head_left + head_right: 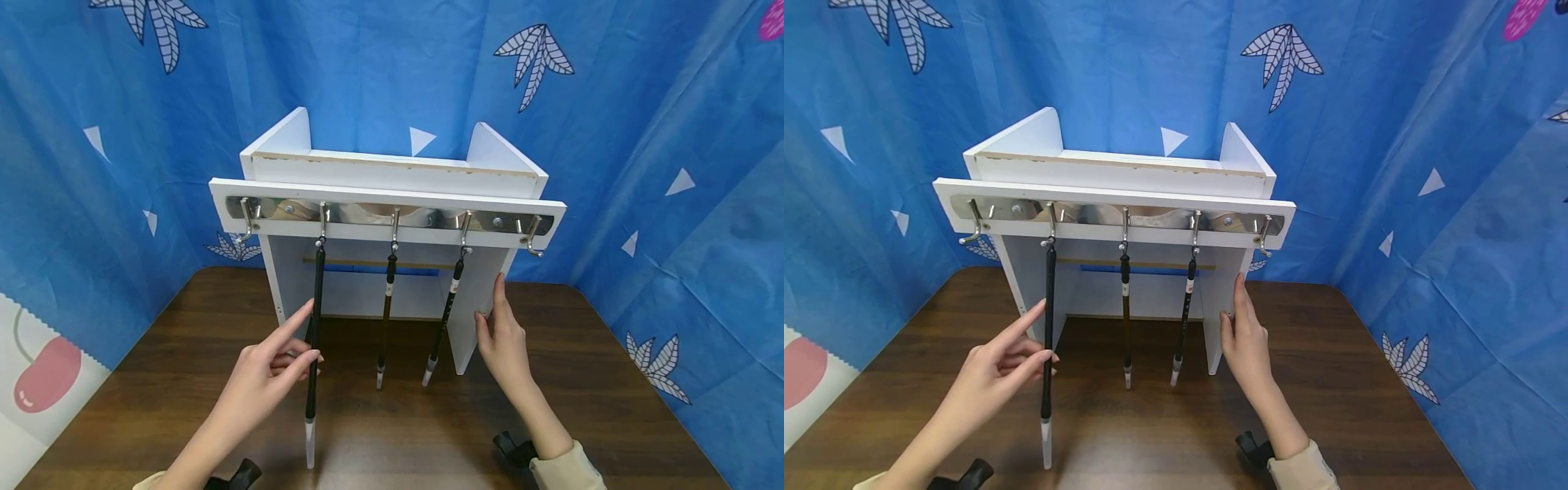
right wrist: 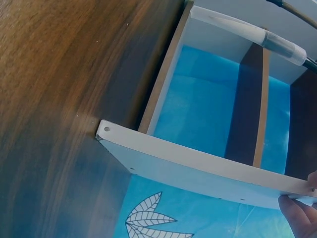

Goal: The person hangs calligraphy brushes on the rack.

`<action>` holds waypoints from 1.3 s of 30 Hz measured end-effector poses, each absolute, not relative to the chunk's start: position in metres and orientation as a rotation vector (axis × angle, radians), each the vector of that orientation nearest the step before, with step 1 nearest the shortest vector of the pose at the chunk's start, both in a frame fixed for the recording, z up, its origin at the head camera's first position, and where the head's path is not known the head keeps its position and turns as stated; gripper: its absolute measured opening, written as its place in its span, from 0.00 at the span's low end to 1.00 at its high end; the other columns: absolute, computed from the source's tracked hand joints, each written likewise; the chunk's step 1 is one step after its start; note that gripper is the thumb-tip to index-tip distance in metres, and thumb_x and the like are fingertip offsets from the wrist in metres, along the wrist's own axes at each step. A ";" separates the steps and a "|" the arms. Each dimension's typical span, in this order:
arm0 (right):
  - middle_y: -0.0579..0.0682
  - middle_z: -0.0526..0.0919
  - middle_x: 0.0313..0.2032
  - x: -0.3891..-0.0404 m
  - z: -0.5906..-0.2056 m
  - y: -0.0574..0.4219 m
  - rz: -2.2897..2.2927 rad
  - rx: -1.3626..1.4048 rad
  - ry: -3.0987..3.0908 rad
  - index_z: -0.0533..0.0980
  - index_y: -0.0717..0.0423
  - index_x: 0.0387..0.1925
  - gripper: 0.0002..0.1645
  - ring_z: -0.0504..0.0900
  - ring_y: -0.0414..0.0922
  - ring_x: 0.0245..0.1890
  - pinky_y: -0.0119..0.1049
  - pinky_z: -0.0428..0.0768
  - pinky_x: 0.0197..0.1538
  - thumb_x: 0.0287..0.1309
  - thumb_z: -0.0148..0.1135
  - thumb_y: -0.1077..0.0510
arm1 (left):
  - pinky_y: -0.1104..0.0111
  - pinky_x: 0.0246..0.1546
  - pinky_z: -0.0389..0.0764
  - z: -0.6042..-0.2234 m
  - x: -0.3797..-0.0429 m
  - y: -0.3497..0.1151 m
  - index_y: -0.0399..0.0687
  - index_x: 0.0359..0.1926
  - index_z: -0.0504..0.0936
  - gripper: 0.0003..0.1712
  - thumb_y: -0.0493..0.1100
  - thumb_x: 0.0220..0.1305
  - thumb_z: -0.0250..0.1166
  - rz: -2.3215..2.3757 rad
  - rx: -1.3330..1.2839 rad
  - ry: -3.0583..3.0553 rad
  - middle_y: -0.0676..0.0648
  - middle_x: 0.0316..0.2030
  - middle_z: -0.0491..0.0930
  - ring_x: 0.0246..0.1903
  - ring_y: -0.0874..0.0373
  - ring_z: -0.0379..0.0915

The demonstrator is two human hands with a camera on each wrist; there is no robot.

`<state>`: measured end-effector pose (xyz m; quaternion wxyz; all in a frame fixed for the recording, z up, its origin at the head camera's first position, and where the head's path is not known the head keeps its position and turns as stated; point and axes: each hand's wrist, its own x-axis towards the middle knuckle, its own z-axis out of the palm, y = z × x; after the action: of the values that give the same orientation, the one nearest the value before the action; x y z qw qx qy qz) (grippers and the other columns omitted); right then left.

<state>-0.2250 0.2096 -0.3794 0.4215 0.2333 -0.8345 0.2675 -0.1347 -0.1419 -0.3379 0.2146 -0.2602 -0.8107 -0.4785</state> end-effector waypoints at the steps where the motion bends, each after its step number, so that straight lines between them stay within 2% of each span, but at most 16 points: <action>1: 0.61 0.73 0.40 -0.225 -0.379 0.210 0.669 0.582 -2.091 0.41 0.54 0.73 0.59 0.66 0.41 0.19 0.37 0.71 0.17 0.47 0.62 0.80 | 0.72 0.22 0.81 -0.339 -0.136 -0.142 0.53 0.69 0.61 0.42 0.28 0.56 0.65 -1.328 -0.726 -2.244 0.55 0.27 0.80 0.20 0.65 0.76; 9: 0.63 0.73 0.42 -0.224 -0.379 0.210 0.665 0.580 -2.089 0.41 0.54 0.73 0.59 0.65 0.41 0.19 0.36 0.71 0.17 0.46 0.62 0.80 | 0.75 0.22 0.80 -0.345 -0.143 -0.142 0.52 0.69 0.62 0.42 0.28 0.55 0.66 -1.268 -0.738 -2.221 0.55 0.28 0.80 0.21 0.66 0.76; 15: 0.60 0.72 0.37 -0.224 -0.379 0.210 0.663 0.580 -2.090 0.41 0.54 0.73 0.60 0.65 0.41 0.19 0.36 0.71 0.17 0.46 0.62 0.80 | 0.78 0.23 0.78 -0.350 -0.149 -0.142 0.54 0.69 0.62 0.43 0.27 0.53 0.67 -1.202 -0.736 -2.195 0.55 0.29 0.81 0.22 0.66 0.76; 19: 0.60 0.72 0.37 -0.224 -0.379 0.210 0.663 0.585 -2.089 0.41 0.53 0.73 0.59 0.65 0.41 0.18 0.36 0.71 0.17 0.47 0.62 0.79 | 0.78 0.22 0.77 -0.353 -0.153 -0.143 0.54 0.69 0.62 0.45 0.26 0.52 0.67 -1.167 -0.742 -2.183 0.55 0.29 0.81 0.22 0.67 0.75; 25: 0.59 0.71 0.35 -0.225 -0.379 0.210 0.660 0.585 -2.089 0.41 0.53 0.73 0.59 0.65 0.40 0.18 0.36 0.70 0.16 0.48 0.62 0.79 | 0.78 0.26 0.79 -0.356 -0.158 -0.144 0.54 0.69 0.62 0.46 0.25 0.51 0.67 -1.148 -0.736 -2.172 0.56 0.29 0.81 0.25 0.65 0.78; 32: 0.59 0.72 0.35 -0.225 -0.381 0.210 0.664 0.578 -2.090 0.41 0.53 0.73 0.59 0.66 0.41 0.19 0.36 0.71 0.17 0.47 0.62 0.79 | 0.78 0.28 0.79 -0.361 -0.164 -0.145 0.53 0.69 0.62 0.47 0.23 0.50 0.67 -1.140 -0.747 -2.138 0.51 0.29 0.82 0.26 0.64 0.79; 39: 0.59 0.72 0.36 -0.226 -0.381 0.210 0.659 0.577 -2.087 0.41 0.53 0.73 0.59 0.65 0.41 0.18 0.36 0.71 0.16 0.47 0.62 0.79 | 0.77 0.28 0.79 -0.366 -0.170 -0.147 0.51 0.68 0.63 0.47 0.23 0.48 0.68 -1.097 -0.757 -2.122 0.54 0.30 0.81 0.27 0.64 0.78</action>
<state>-0.2259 0.2099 -0.3812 0.4249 0.2309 -0.8347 0.2636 -0.1698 -0.1471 -0.3662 0.3127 -0.2870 -0.8043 -0.4158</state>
